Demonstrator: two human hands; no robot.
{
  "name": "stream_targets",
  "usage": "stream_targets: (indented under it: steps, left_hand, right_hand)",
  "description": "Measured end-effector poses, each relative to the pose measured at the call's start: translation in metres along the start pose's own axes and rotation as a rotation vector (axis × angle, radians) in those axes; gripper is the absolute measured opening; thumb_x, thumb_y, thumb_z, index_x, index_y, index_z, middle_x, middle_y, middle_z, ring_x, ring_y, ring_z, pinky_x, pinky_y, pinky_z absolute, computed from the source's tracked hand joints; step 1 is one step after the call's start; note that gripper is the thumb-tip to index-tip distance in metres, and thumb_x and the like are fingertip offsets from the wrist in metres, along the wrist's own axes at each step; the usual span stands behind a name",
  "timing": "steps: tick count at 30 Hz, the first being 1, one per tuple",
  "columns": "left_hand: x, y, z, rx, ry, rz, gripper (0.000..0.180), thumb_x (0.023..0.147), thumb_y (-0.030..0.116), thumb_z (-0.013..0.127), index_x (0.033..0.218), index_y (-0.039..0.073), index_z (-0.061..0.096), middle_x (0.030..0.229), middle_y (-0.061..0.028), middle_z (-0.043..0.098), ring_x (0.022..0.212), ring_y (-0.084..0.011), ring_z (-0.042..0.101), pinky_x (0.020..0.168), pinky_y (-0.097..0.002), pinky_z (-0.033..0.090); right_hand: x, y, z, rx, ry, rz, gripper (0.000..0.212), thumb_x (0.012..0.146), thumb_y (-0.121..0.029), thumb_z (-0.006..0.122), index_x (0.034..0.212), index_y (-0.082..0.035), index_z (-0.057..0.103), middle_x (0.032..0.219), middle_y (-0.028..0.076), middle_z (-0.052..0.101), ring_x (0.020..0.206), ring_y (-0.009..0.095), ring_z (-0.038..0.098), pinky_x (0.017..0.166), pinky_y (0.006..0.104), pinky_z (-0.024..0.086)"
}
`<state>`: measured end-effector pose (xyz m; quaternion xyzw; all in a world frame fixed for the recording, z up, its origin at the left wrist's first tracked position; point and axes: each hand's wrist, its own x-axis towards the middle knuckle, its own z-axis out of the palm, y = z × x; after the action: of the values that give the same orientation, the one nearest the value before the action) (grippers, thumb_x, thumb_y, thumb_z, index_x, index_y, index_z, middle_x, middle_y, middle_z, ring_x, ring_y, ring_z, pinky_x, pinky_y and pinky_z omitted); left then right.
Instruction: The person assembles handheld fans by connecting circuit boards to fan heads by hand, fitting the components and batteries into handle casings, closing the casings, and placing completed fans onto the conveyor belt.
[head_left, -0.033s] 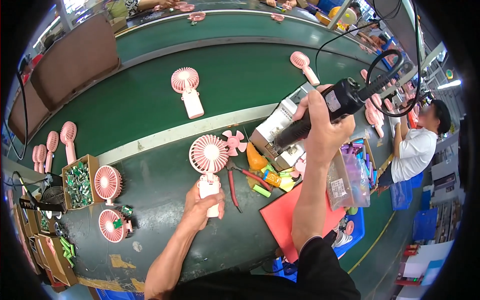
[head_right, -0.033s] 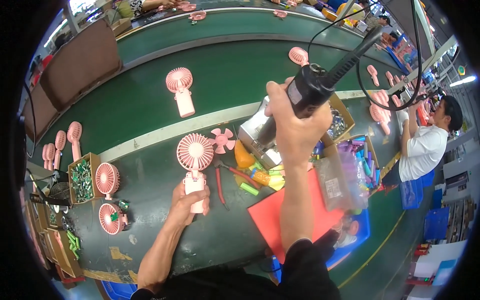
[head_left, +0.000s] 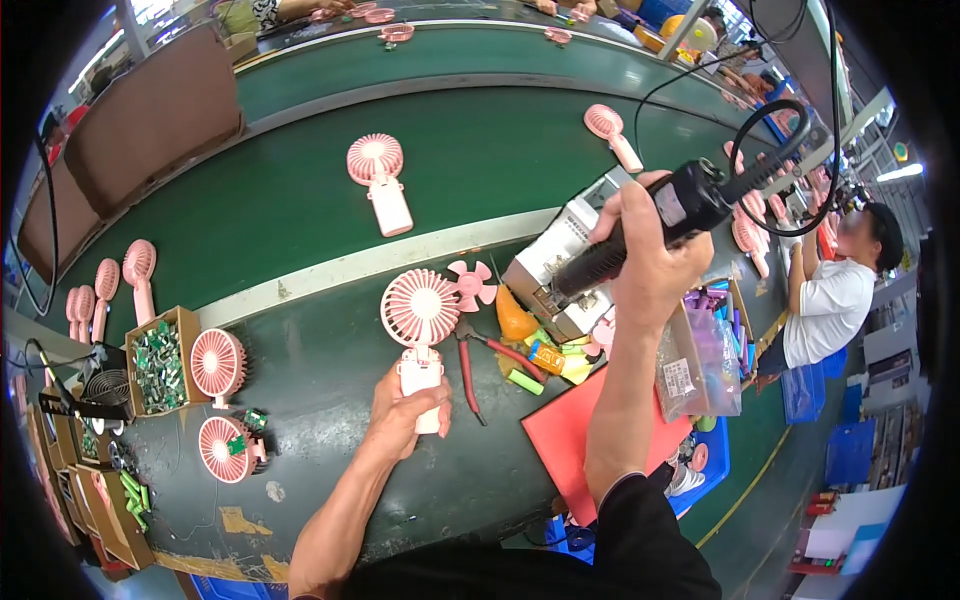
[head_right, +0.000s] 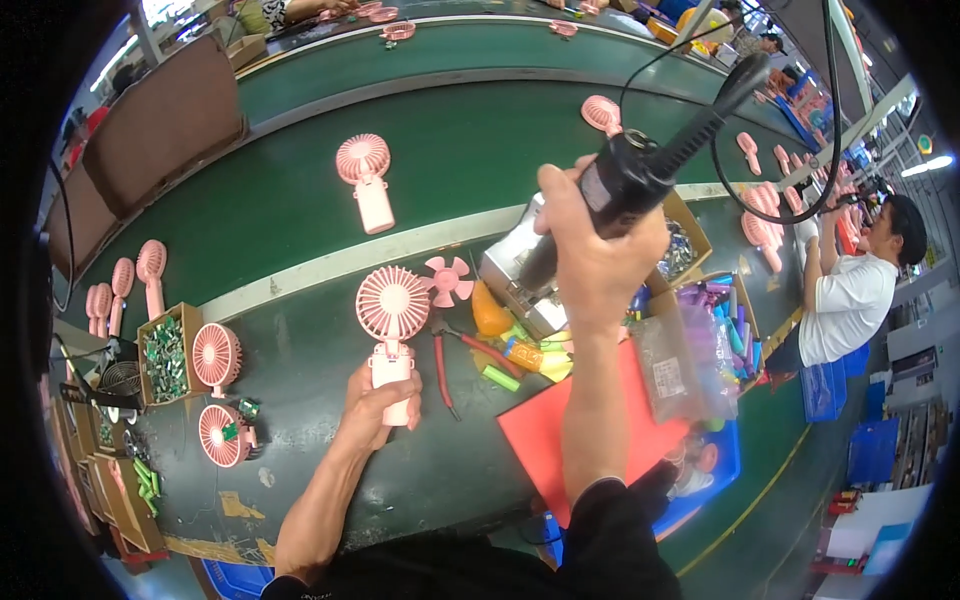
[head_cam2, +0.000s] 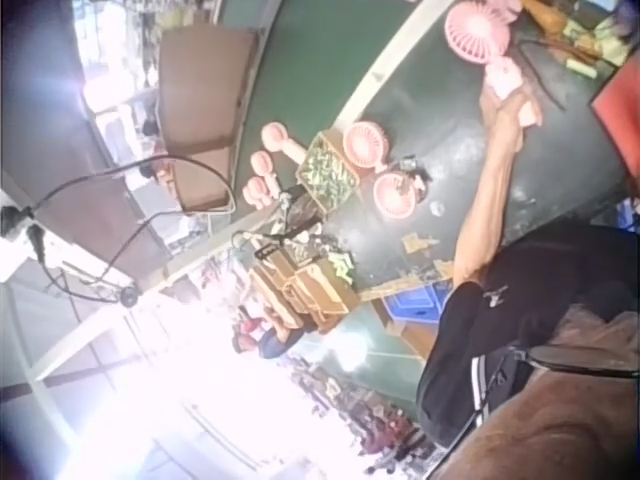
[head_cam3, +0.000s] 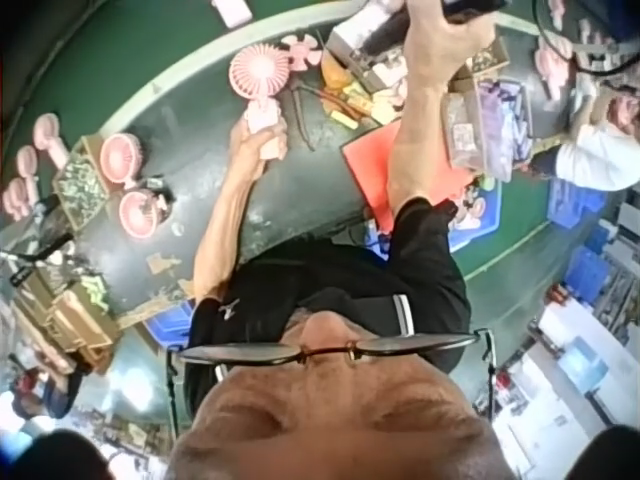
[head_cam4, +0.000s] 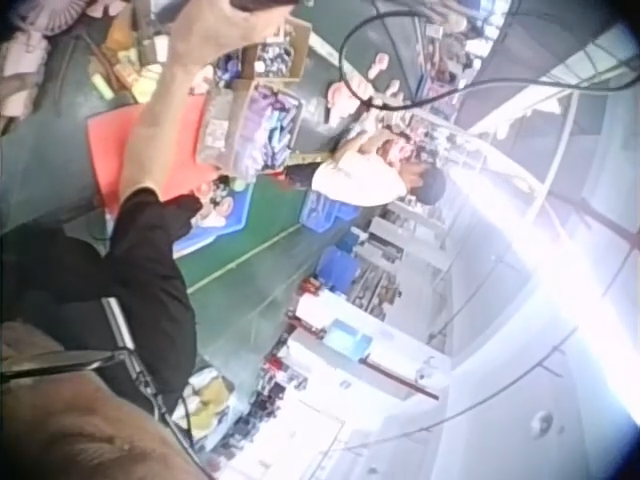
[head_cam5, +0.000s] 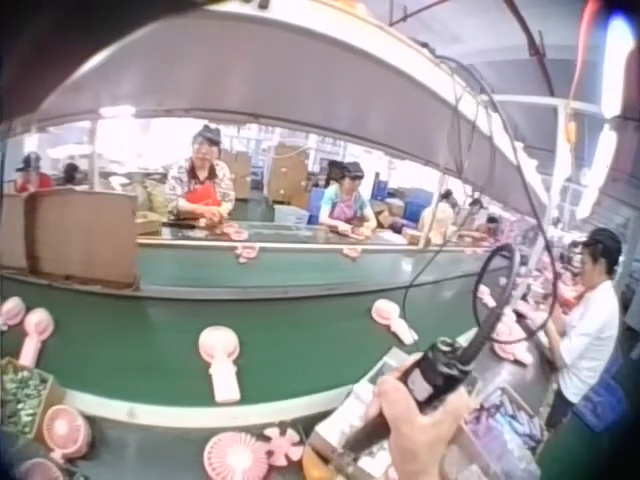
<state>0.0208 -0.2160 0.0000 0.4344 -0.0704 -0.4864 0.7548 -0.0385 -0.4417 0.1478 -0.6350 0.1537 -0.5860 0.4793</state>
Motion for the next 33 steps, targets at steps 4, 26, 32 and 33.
stream_targets:
  steps: [4, 26, 32, 33]
  left_hand:
    - [-0.001, -0.001, -0.005, -0.023, -0.017, 0.03, 0.033, 0.082, -0.002, 0.062, 0.111, 0.001, 0.046, 0.08, -0.0103, 0.057, 0.056, -0.0186, 0.059, 0.044, -0.0332, 0.049]
    - [0.003, -0.002, -0.008, -0.127, -0.049, 0.02, 0.029, 0.085, 0.002, 0.062, 0.109, 0.002, 0.048, 0.082, -0.0101, 0.059, 0.058, -0.0179, 0.061, 0.045, -0.0327, 0.052]
    - [0.002, -0.001, -0.008, -0.132, -0.023, 0.003, 0.027, 0.084, 0.001, 0.063, 0.107, 0.002, 0.049, 0.081, -0.0098, 0.059, 0.058, -0.0178, 0.061, 0.045, -0.0325, 0.051]
    - [0.002, 0.0, -0.008, -0.136, -0.025, 0.007, 0.027, 0.084, 0.001, 0.064, 0.107, 0.002, 0.049, 0.08, -0.0097, 0.059, 0.057, -0.0178, 0.061, 0.044, -0.0324, 0.051]
  right_hand:
    - [-0.004, 0.002, 0.0, 0.108, -0.076, 0.072, 0.019, 0.09, -0.007, 0.061, 0.099, 0.008, 0.054, 0.075, 0.012, 0.061, 0.052, 0.016, 0.056, 0.049, 0.0286, 0.049]
    - [-0.072, 0.004, 0.046, 0.512, -0.368, 0.116, 0.038, 0.082, -0.005, 0.064, 0.115, 0.003, 0.046, 0.082, 0.017, 0.062, 0.061, 0.018, 0.062, 0.057, 0.031, 0.055]
    - [-0.078, 0.005, 0.051, 0.514, -0.337, 0.258, 0.039, 0.072, 0.013, 0.065, 0.108, 0.003, 0.051, 0.08, 0.013, 0.065, 0.066, 0.016, 0.063, 0.062, 0.0277, 0.055]
    - [-0.08, 0.005, 0.052, 0.486, -0.338, 0.299, 0.038, 0.071, 0.013, 0.066, 0.106, 0.004, 0.053, 0.081, 0.012, 0.065, 0.067, 0.015, 0.063, 0.062, 0.0275, 0.054]
